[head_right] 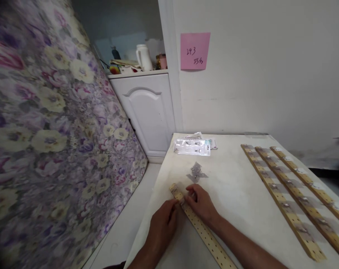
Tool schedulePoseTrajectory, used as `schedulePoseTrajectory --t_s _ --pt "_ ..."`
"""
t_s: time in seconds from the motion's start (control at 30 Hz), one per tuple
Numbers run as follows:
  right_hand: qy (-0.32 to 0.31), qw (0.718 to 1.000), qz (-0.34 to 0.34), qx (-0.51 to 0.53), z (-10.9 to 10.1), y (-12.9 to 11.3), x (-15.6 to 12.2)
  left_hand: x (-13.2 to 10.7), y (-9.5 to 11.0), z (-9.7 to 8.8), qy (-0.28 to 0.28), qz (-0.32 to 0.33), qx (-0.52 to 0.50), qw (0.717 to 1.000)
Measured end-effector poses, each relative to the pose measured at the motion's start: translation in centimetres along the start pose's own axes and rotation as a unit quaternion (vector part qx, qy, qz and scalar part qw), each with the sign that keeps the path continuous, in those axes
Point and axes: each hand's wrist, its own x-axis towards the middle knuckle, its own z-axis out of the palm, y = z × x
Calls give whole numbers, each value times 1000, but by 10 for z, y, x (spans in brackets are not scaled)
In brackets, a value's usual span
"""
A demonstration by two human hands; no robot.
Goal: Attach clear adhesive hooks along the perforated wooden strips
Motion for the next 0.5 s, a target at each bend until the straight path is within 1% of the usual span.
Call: schedulePoseTrajectory --t_s 0.07,0.17,0.5 --pt "4 1000 -3 -29 2 -3 -1 -3 -4 4 -13 17 16 1000" --pt "8 999 1 -50 4 -3 -1 -4 -8 7 -26 22 32 999" --pt "1 999 14 -41 9 4 5 -1 -7 5 -30 18 74 997"
